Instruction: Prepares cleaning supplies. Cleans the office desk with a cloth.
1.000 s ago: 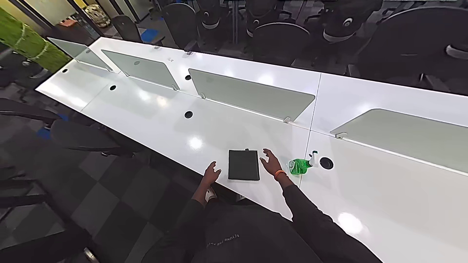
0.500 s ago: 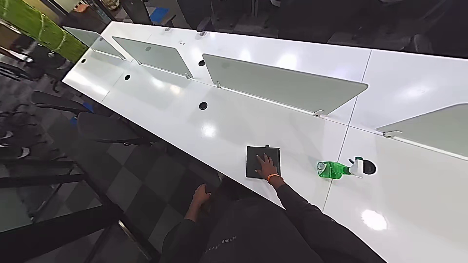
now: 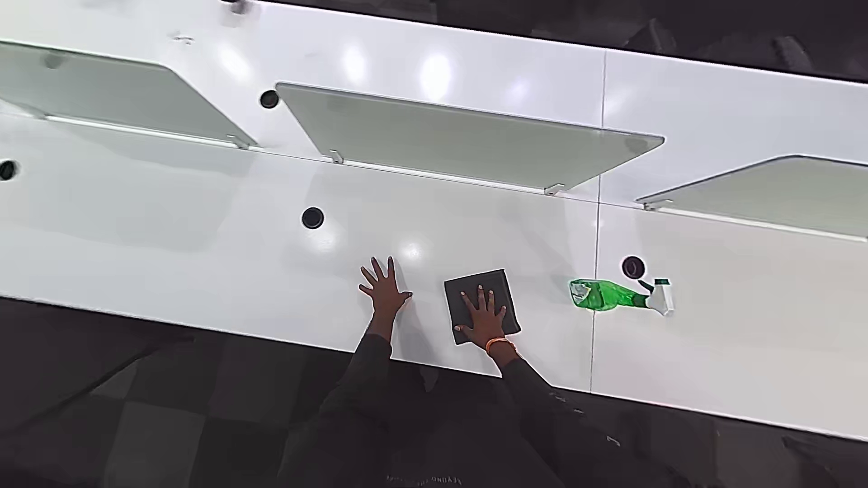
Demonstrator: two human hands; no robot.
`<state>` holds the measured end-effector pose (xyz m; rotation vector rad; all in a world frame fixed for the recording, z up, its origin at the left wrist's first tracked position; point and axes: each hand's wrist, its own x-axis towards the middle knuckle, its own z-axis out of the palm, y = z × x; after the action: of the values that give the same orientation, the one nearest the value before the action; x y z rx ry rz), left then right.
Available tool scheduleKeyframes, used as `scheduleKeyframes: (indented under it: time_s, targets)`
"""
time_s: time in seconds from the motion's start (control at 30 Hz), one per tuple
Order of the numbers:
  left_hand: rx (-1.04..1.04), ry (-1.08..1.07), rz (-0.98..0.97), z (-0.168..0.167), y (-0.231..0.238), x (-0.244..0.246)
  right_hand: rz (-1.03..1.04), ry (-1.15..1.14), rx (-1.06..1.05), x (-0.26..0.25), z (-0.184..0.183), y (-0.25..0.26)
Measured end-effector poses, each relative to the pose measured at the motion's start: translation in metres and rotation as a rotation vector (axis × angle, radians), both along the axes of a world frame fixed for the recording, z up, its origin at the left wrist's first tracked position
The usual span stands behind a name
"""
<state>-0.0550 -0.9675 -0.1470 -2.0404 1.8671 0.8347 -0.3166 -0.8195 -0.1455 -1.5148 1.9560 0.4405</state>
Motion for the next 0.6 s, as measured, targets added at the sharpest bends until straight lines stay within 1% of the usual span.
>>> scheduleKeyframes:
  time_s: [0.03, 0.1, 0.2, 0.4, 0.47, 0.6]
  targets:
    - [0.077, -0.027, 0.002, -0.006, -0.021, -0.013, -0.025, 0.006, 0.011, 0.001, 0.0, -0.006]
    - [0.167, -0.05, 0.037, -0.011, -0.054, -0.037, -0.072, 0.009, 0.039, 0.001, 0.002, -0.017]
    - [0.24, -0.067, 0.098, -0.007, -0.079, -0.055, -0.116, 0.002, 0.05, -0.001, 0.0, -0.035]
    - [0.352, -0.078, 0.118, -0.012, -0.089, -0.06, -0.17, -0.01, 0.016, -0.025, -0.004, -0.094]
    - [0.351, -0.057, 0.14, -0.012, -0.087, -0.06, -0.193, -0.017, -0.003, -0.038, -0.005, -0.123]
    - [0.335, -0.058, 0.175, -0.011, -0.089, -0.064, -0.242, -0.014, -0.084, -0.064, -0.007, -0.201]
